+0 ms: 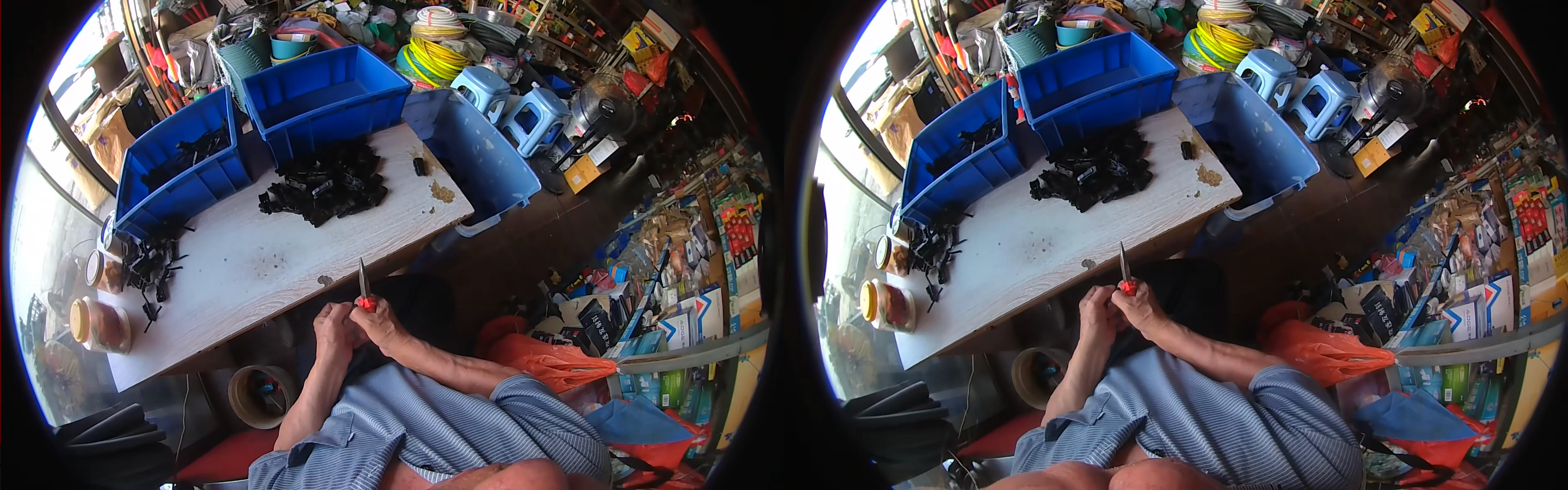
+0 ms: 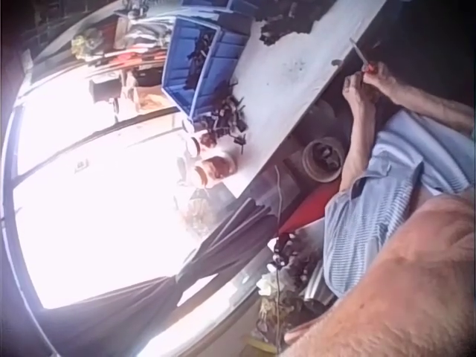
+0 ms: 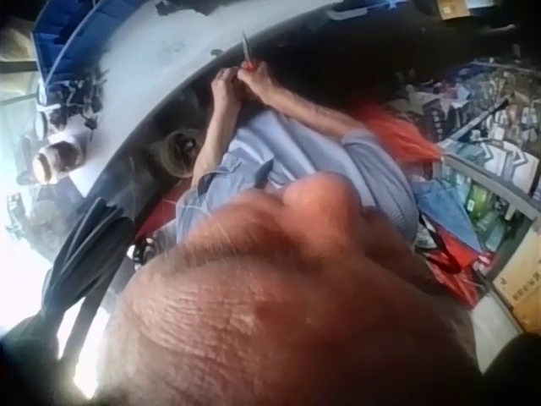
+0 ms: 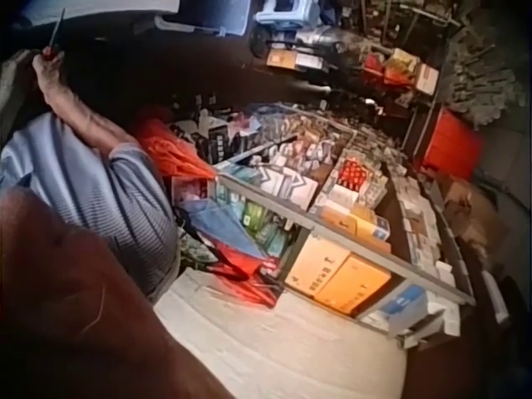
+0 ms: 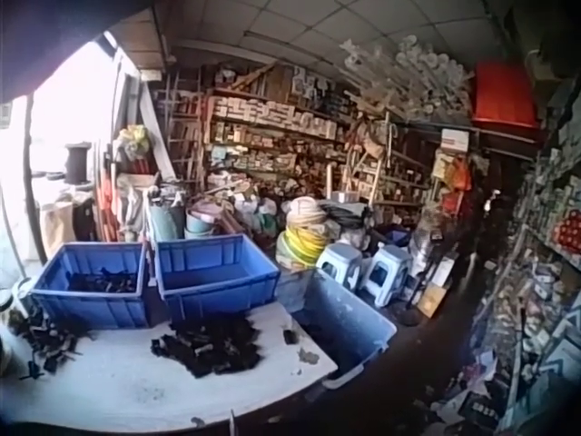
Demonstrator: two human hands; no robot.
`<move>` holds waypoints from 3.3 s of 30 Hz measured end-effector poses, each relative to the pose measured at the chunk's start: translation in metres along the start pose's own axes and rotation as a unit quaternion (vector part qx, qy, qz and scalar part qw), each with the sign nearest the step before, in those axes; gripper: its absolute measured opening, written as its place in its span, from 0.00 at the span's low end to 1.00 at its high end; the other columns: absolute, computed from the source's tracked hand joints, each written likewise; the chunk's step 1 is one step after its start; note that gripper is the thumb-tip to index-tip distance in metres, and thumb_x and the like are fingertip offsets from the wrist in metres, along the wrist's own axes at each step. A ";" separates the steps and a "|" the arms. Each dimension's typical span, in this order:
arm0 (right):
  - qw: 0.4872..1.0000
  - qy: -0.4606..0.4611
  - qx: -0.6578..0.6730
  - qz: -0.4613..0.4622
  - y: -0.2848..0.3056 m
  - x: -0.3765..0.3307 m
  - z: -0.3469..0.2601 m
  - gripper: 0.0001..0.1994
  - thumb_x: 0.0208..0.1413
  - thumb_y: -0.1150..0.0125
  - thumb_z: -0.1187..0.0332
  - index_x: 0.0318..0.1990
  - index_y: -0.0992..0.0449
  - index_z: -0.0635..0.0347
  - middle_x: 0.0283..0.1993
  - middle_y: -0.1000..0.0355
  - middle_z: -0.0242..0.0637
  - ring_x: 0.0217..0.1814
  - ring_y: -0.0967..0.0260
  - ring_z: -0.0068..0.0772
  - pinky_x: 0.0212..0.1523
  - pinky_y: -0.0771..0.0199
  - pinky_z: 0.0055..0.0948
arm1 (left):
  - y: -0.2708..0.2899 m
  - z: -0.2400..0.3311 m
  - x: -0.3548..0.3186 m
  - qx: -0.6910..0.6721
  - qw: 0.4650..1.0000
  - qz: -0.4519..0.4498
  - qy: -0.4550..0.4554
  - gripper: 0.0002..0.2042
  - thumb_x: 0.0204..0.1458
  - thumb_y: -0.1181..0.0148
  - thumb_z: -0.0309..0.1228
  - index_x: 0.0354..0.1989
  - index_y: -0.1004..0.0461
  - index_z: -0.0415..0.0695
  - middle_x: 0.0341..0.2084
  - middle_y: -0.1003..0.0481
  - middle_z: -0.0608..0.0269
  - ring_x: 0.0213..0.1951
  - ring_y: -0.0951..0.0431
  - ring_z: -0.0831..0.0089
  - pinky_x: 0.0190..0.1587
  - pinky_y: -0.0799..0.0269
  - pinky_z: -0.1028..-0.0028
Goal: Assembling small plastic components using a hand tool at a workstation.
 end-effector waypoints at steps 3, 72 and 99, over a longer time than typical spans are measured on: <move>0.999 -0.033 -0.021 0.009 0.000 -0.005 0.008 0.07 0.51 0.42 0.66 0.26 0.32 0.56 0.22 0.38 0.25 0.23 0.41 0.19 0.21 0.39 0.27 | 0.005 -0.008 -0.001 -0.009 1.000 0.001 0.020 0.09 0.55 0.42 0.34 0.29 0.33 0.43 0.15 0.35 0.66 0.12 0.37 0.77 0.14 0.42 0.76; 0.976 -0.087 -0.120 -0.162 -0.009 -0.010 -0.006 0.26 0.56 0.46 0.58 0.61 0.36 0.56 0.46 0.33 0.35 0.45 0.29 0.29 0.37 0.20 0.33 | -0.009 0.043 -0.002 0.072 0.942 0.023 -0.327 0.10 0.57 0.38 0.24 0.45 0.27 0.36 0.29 0.23 0.67 0.30 0.27 0.85 0.35 0.28 0.82; 0.988 -0.122 -0.031 -0.093 -0.015 -0.008 0.002 0.10 0.56 0.45 0.64 0.40 0.30 0.61 0.24 0.32 0.32 0.24 0.31 0.22 0.24 0.20 0.30 | -0.011 0.044 0.006 0.170 0.922 0.025 -0.348 0.09 0.57 0.37 0.24 0.43 0.28 0.34 0.31 0.23 0.65 0.34 0.26 0.84 0.38 0.28 0.81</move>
Point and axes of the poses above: each hand's wrist, its own x-axis towards the middle knuckle, its own y-axis out of the back of the hand, z = x × y, the point moved 3 cm from there along x, towards the middle knuckle
